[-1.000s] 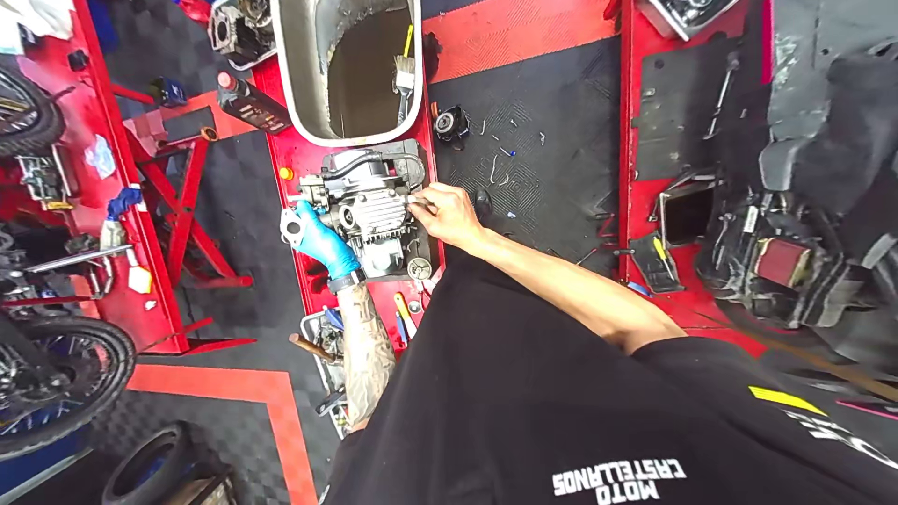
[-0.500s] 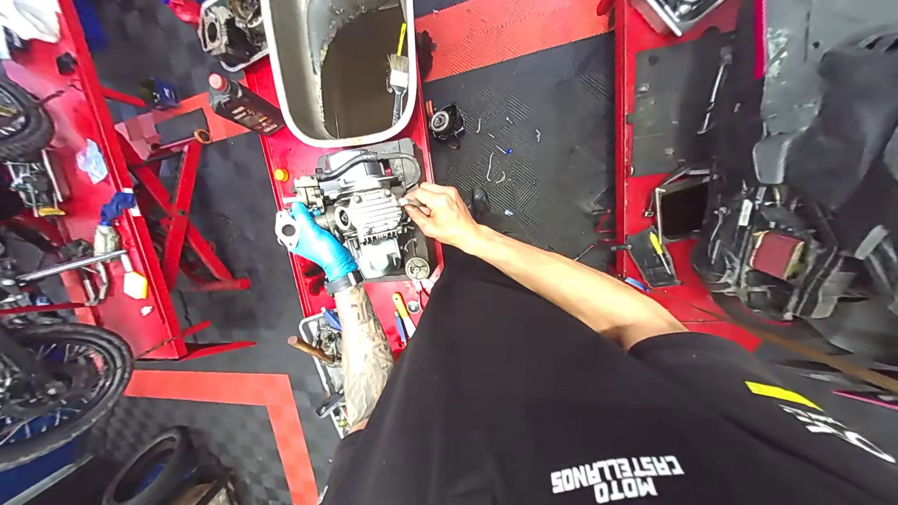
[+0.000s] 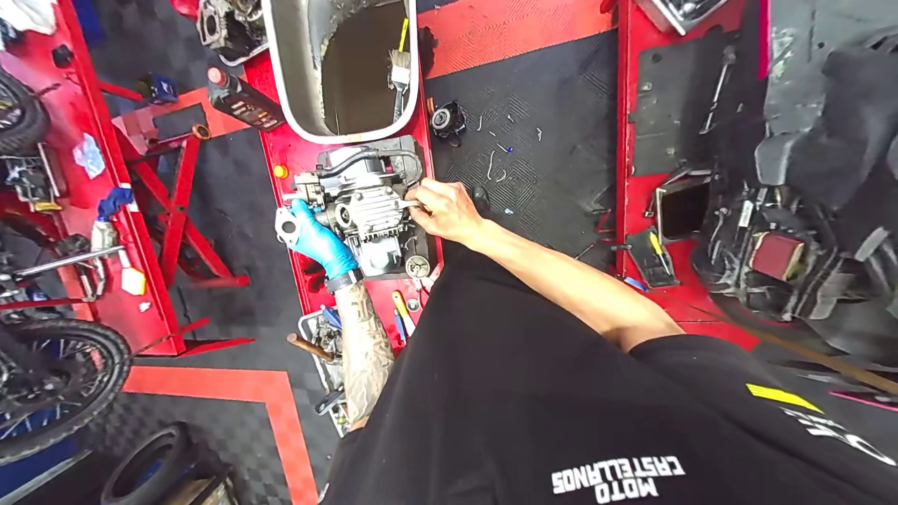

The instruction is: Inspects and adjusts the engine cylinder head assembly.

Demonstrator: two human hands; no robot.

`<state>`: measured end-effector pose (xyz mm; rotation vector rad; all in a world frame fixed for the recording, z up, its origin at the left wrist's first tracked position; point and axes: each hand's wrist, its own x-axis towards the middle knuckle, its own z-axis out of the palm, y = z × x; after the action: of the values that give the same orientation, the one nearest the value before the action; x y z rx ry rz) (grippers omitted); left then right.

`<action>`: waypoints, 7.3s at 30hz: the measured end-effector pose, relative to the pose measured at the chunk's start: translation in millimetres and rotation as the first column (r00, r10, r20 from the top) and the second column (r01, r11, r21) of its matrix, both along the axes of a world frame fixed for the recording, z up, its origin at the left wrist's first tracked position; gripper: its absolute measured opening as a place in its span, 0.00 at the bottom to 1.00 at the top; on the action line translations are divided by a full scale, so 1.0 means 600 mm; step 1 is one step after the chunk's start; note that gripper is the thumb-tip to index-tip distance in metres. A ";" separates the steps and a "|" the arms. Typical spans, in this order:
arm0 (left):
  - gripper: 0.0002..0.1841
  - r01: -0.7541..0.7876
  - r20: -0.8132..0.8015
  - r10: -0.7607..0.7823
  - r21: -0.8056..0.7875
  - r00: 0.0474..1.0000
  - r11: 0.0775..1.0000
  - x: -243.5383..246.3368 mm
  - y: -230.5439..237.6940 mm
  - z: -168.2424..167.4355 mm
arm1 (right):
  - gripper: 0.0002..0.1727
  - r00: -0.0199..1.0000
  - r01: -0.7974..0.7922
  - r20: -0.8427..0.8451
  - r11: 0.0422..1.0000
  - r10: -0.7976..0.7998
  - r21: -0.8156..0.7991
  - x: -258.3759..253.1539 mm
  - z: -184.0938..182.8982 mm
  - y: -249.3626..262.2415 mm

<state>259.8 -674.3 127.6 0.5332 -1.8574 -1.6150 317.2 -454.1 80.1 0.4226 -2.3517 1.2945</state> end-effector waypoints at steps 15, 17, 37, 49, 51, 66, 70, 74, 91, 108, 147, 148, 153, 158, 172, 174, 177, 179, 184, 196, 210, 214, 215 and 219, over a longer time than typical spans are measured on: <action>0.16 -0.019 0.044 0.018 0.008 0.999 1.000 -0.001 -0.001 0.001 | 0.08 0.991 0.075 0.120 0.995 -0.067 -0.068 0.007 0.008 -0.013; 0.16 -0.023 0.042 0.022 0.020 0.999 1.000 -0.001 0.000 0.002 | 0.08 0.983 0.099 0.163 0.990 -0.081 -0.104 0.009 0.013 -0.015; 0.20 -0.023 0.046 0.023 0.005 0.999 1.000 0.000 0.002 0.001 | 0.09 0.988 0.015 0.157 0.997 -0.004 -0.071 0.012 0.015 -0.006; 0.19 -0.026 0.029 0.026 0.001 0.999 1.000 -0.003 -0.001 -0.003 | 0.11 0.999 0.002 0.037 0.995 0.002 -0.095 0.011 -0.011 -0.016; 0.18 -0.029 0.041 0.029 -0.007 0.999 1.000 -0.002 0.003 0.000 | 0.11 1.000 0.001 0.021 0.995 0.001 -0.096 0.010 -0.012 -0.015; 0.21 -0.056 0.037 0.056 -0.010 0.998 0.998 0.000 0.006 0.004 | 0.10 0.996 0.042 0.088 0.988 -0.030 -0.146 0.015 -0.007 -0.006; 0.20 -0.060 0.040 0.060 -0.009 0.997 0.998 -0.001 0.004 0.001 | 0.09 0.992 0.060 0.119 0.988 -0.043 -0.144 0.016 0.004 -0.002; 0.22 -0.038 0.039 0.039 -0.012 0.998 0.999 -0.002 0.005 0.004 | 0.09 0.951 0.079 0.307 0.992 -0.046 -0.097 0.014 0.048 -0.010; 0.19 -0.012 0.025 0.012 -0.006 1.000 1.000 -0.003 0.003 0.000 | 0.10 0.997 0.007 0.077 0.990 0.004 -0.138 0.010 -0.001 -0.004; 0.19 -0.038 0.058 0.038 -0.002 0.998 0.999 -0.002 -0.001 -0.003 | 0.09 0.987 0.045 0.156 0.997 -0.035 -0.060 0.004 0.012 -0.011; 0.18 -0.016 0.027 0.015 0.008 1.000 1.000 -0.004 0.008 0.002 | 0.11 0.991 -0.007 0.135 0.999 0.012 -0.034 0.011 0.014 -0.010; 0.18 -0.016 0.025 0.015 0.014 1.000 1.000 -0.004 0.008 0.002 | 0.11 0.995 0.008 0.102 0.998 -0.002 -0.056 0.009 0.008 -0.013; 0.17 -0.014 0.053 0.013 0.019 0.999 1.000 -0.002 -0.002 -0.001 | 0.12 0.924 0.007 0.381 0.998 -0.033 0.070 0.010 0.091 -0.023; 0.19 -0.048 0.066 0.049 -0.019 0.997 0.999 -0.003 0.001 -0.001 | 0.11 0.992 -0.009 0.129 0.999 0.015 -0.043 0.010 0.027 -0.009; 0.18 0.008 0.041 -0.009 0.024 0.999 1.000 -0.003 -0.003 -0.003 | 0.10 0.998 -0.022 0.048 0.995 0.027 -0.101 0.006 -0.011 -0.008; 0.19 0.011 0.041 -0.012 0.013 0.999 1.000 -0.004 -0.004 -0.007 | 0.10 0.998 -0.012 0.062 0.994 0.018 -0.108 0.008 -0.013 -0.004; 0.18 0.016 0.056 -0.012 -0.065 0.998 0.998 0.001 -0.009 0.001 | 0.10 0.986 0.016 0.167 0.993 0.004 -0.115 0.011 0.007 0.009; 0.19 0.039 0.086 -0.030 -0.112 0.996 0.993 0.014 -0.012 0.010 | 0.14 0.971 0.035 0.240 0.993 -0.007 -0.116 0.013 0.019 0.029; 0.36 0.058 0.216 -0.007 -0.228 0.976 0.972 0.070 -0.027 0.032 | 0.20 0.929 0.037 0.371 0.995 -0.002 -0.089 0.028 0.025 0.092; 0.18 -0.056 0.557 -0.331 0.566 0.762 0.823 0.319 0.049 0.055 | 0.14 0.687 -0.470 0.503 0.849 0.524 -0.242 -0.010 0.007 0.135; 0.13 -0.194 0.710 -0.423 0.611 0.563 0.768 0.302 0.310 0.044 | 0.15 0.408 -0.826 0.394 0.517 0.824 -0.225 -0.166 -0.021 0.126; 0.19 -0.250 0.611 -0.304 0.655 0.731 0.713 0.285 0.342 0.058 | 0.16 0.376 -0.857 0.423 0.484 0.824 -0.181 -0.188 -0.017 0.128; 0.19 -0.264 0.605 -0.265 0.643 0.751 0.719 0.278 0.345 0.063 | 0.16 0.384 -0.850 0.427 0.493 0.819 -0.182 -0.189 -0.018 0.128; 0.17 -0.276 0.589 -0.158 0.578 0.793 0.768 0.246 0.341 0.081 | 0.16 0.421 -0.773 0.491 0.585 0.763 -0.246 -0.191 -0.026 0.130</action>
<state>407.2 -469.8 175.9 1.5759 -1.5886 -2.2098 202.3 -375.8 64.4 1.4742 -2.7329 2.0231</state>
